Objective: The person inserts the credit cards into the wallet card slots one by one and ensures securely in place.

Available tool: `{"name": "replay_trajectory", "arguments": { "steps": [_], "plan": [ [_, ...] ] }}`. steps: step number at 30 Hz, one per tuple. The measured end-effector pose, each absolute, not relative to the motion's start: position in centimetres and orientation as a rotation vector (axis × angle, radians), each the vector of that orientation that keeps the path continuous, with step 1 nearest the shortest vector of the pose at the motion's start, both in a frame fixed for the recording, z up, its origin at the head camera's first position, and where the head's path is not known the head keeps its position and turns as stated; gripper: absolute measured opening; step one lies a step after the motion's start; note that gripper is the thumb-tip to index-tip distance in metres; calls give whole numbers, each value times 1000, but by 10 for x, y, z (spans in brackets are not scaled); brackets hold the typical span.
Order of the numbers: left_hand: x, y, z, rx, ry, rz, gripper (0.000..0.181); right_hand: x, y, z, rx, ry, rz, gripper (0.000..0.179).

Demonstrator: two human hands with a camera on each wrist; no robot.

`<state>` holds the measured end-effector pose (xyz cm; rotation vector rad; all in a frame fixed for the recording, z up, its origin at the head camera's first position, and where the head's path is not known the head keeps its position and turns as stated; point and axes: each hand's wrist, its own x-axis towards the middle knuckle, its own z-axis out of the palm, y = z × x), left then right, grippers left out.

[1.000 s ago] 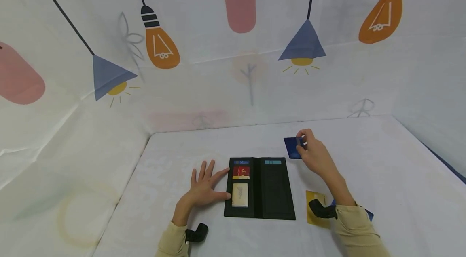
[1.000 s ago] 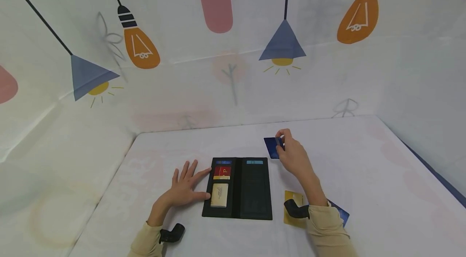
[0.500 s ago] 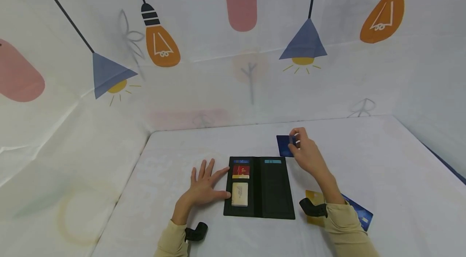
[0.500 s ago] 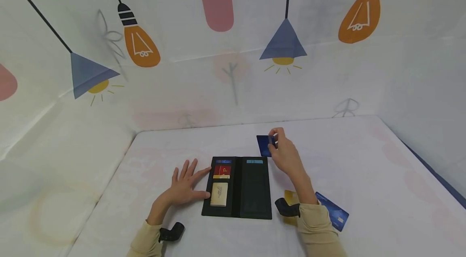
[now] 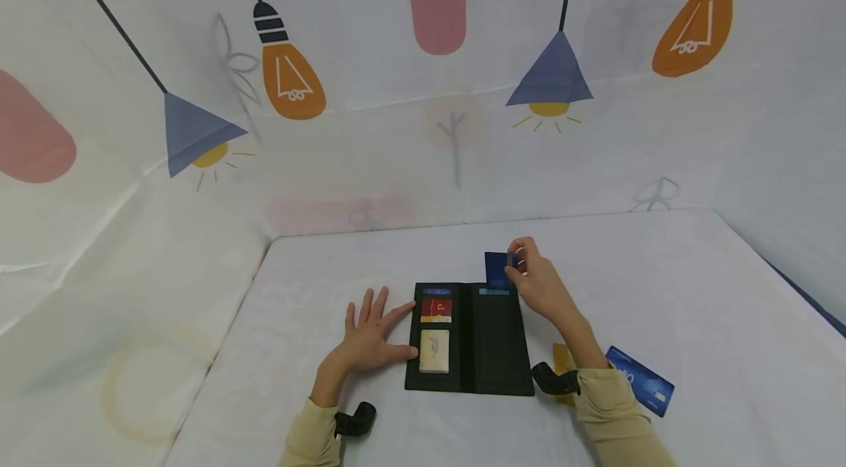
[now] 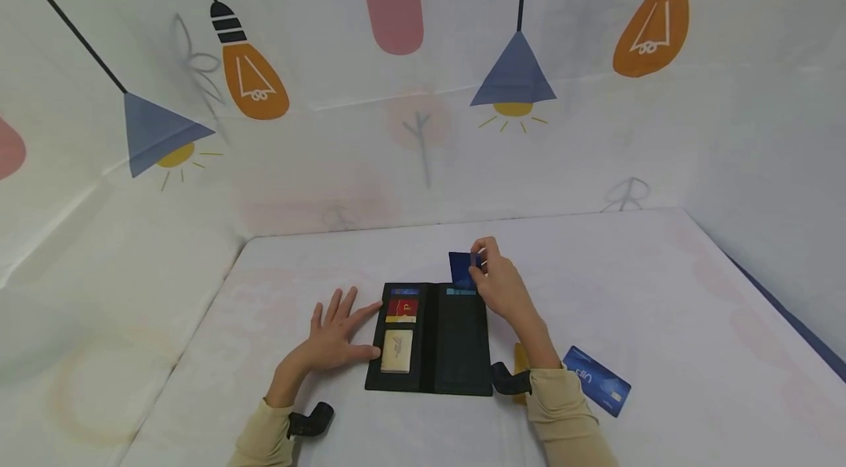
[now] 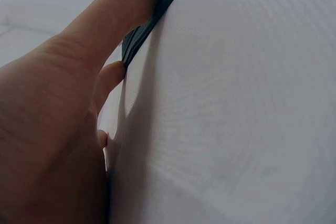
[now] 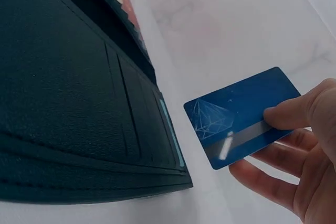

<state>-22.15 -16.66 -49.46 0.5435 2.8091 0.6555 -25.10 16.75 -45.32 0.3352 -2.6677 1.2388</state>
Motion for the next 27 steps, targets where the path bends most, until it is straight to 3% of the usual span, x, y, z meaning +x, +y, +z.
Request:
{"name": "replay_trajectory", "arguments": {
  "steps": [27],
  "plan": [
    [-222,-166,-493,515,2802,642,82,-253,163,-464,420,-2709,1337,28]
  ]
}}
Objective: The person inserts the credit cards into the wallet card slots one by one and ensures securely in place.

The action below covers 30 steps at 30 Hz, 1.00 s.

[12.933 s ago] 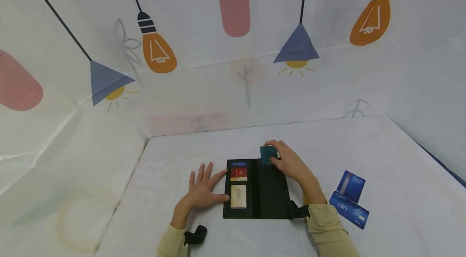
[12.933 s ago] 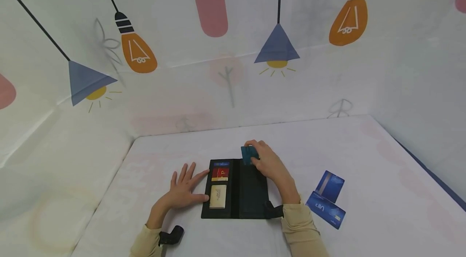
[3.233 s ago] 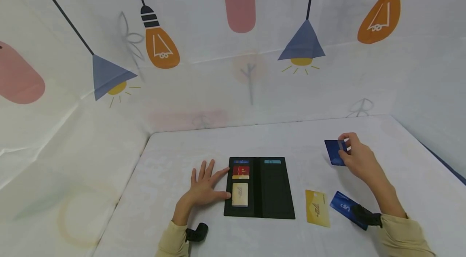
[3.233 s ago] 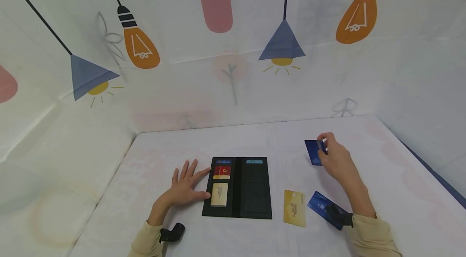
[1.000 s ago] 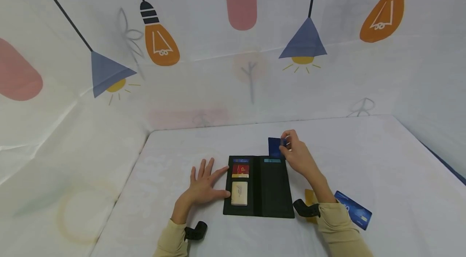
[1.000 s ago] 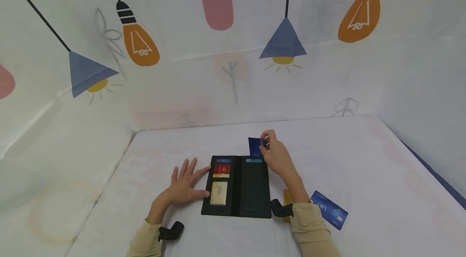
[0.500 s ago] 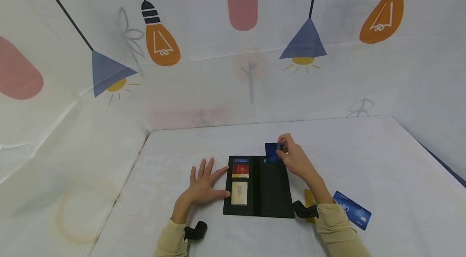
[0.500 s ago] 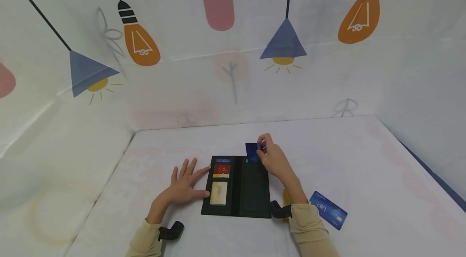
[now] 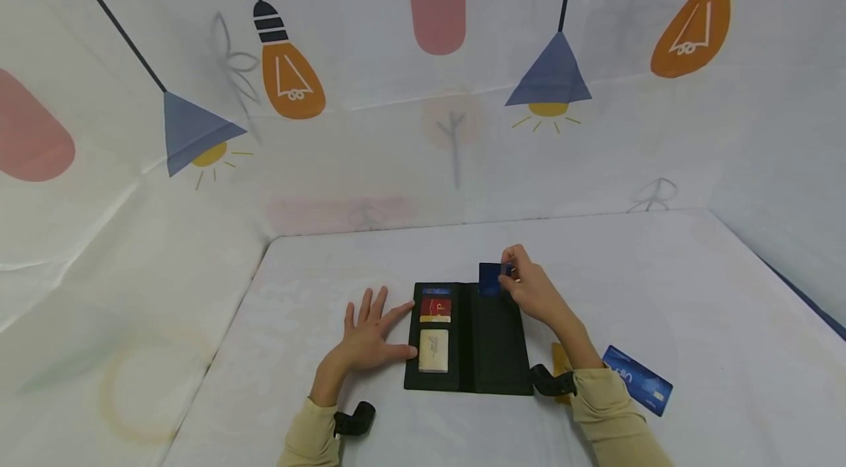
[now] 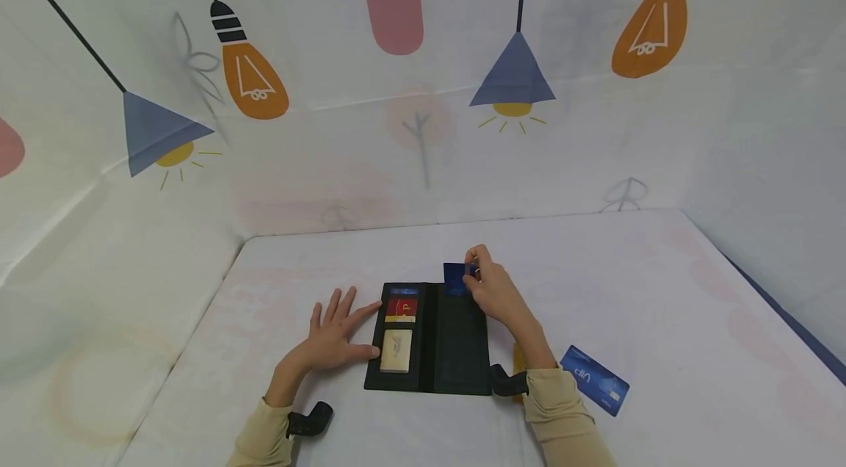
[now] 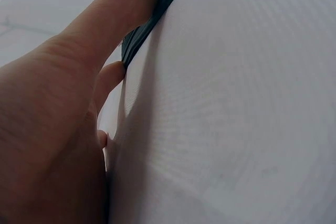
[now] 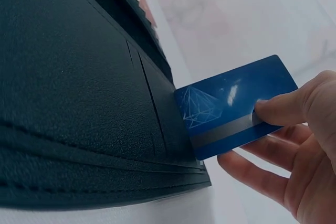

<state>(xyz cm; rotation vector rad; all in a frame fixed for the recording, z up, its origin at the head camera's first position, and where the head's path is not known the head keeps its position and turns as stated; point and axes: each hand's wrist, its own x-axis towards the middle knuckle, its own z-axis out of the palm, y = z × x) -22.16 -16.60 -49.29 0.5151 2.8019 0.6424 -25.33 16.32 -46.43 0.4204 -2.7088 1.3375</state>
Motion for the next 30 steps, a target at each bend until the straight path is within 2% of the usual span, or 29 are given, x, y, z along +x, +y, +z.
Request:
{"name": "replay_trajectory", "arguments": {
  "steps": [30],
  "plan": [
    [-221,-165,-494,506,2818,632,81,-250,163,-462,508,-2754,1304,29]
  ]
}}
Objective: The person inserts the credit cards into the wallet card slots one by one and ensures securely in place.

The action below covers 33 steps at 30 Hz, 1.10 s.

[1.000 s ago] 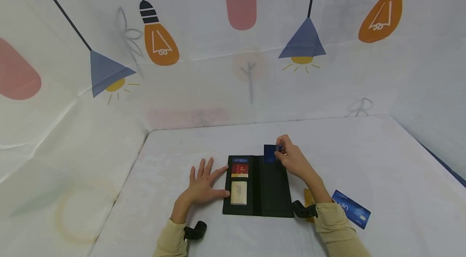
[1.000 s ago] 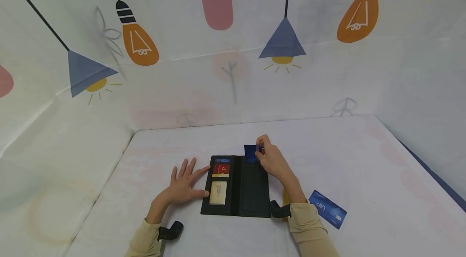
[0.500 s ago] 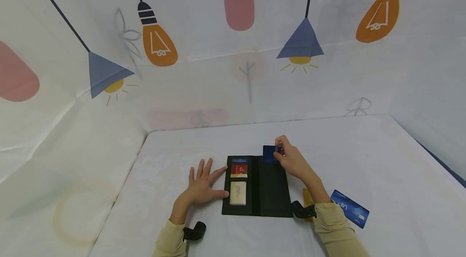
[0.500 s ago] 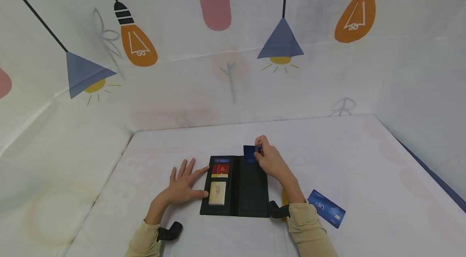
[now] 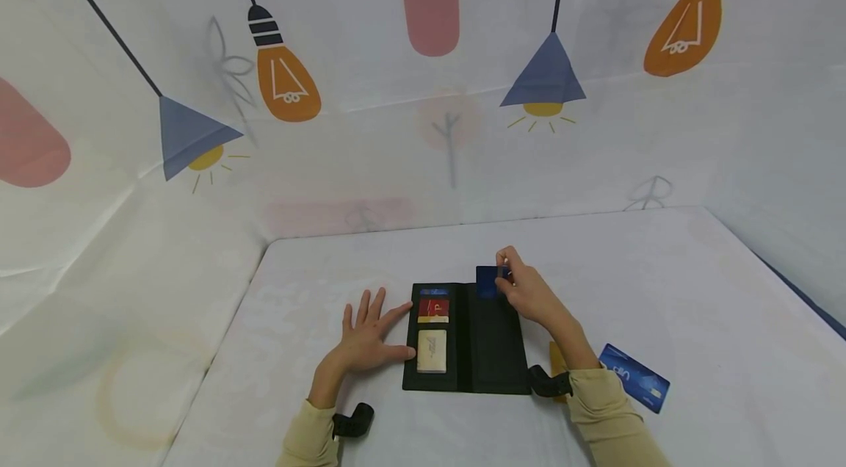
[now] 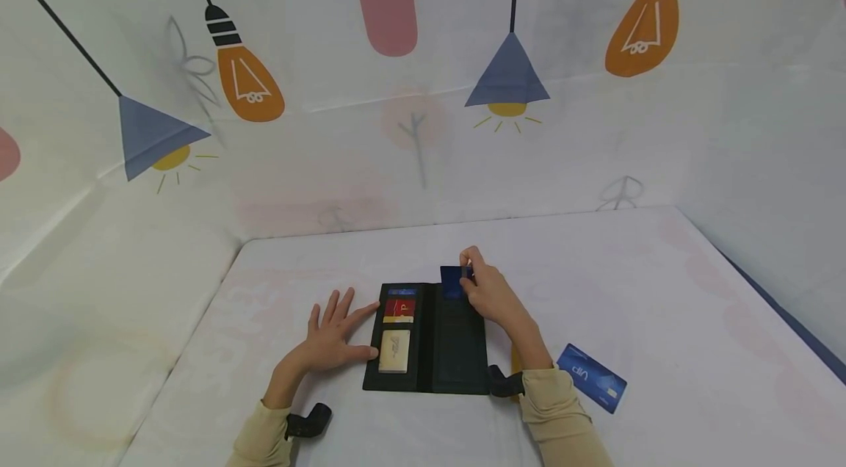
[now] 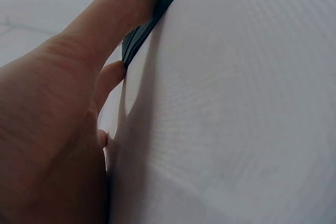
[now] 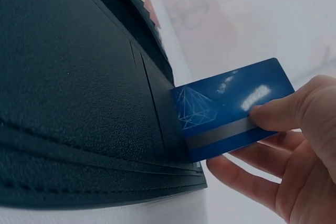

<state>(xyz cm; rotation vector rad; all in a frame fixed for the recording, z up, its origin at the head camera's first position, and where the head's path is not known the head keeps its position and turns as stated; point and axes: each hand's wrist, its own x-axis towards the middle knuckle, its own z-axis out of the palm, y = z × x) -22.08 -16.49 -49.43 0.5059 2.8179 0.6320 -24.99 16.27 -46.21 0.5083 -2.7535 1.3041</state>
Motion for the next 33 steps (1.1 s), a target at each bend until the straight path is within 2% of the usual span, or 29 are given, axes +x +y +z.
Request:
{"name": "replay_trajectory", "arguments": {
  "steps": [33],
  "plan": [
    [-222,-164,-494,510,2815,619,81,-258,161,-471,411,-2688,1279,30]
  ]
}}
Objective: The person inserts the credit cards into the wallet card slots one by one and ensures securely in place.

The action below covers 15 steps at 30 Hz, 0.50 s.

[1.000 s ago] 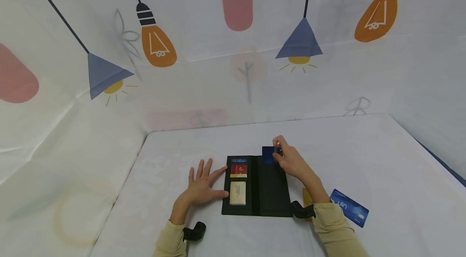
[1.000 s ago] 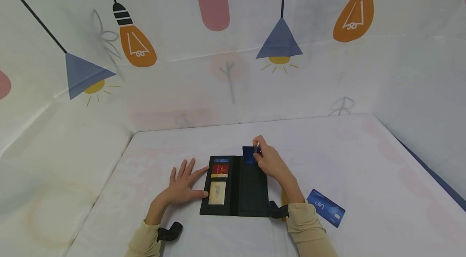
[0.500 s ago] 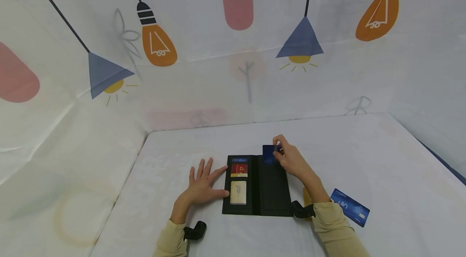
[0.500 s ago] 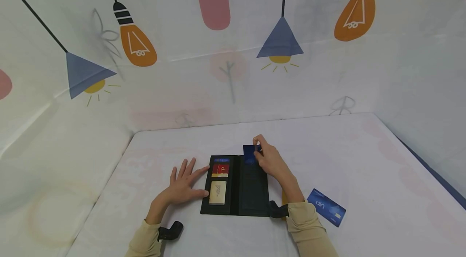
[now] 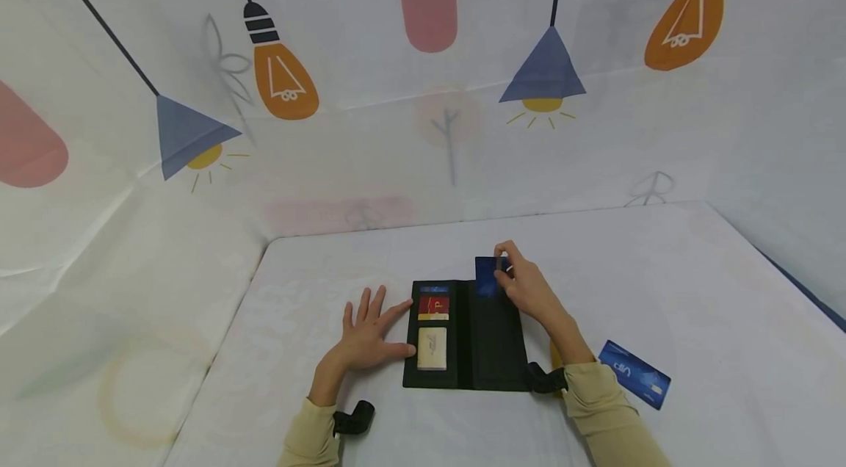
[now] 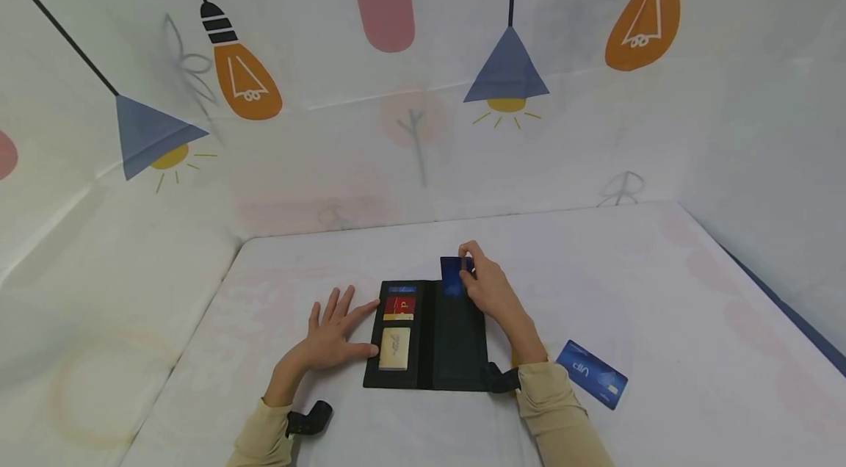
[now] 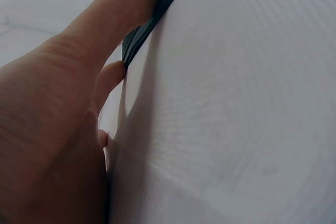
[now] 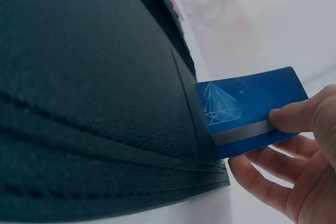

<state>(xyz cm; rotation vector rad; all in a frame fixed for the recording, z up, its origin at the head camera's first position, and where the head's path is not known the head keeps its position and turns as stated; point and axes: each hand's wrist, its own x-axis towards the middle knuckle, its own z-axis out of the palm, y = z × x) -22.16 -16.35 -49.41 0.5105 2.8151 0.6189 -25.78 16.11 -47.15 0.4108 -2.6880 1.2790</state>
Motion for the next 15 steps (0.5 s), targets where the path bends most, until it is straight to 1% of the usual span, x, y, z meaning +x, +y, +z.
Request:
{"name": "replay_trajectory", "arguments": {
  "steps": [15],
  "plan": [
    [-222,-164,-494,513,2809,627,81,-260,159,-476,330,-2711,1273,34]
  ]
}}
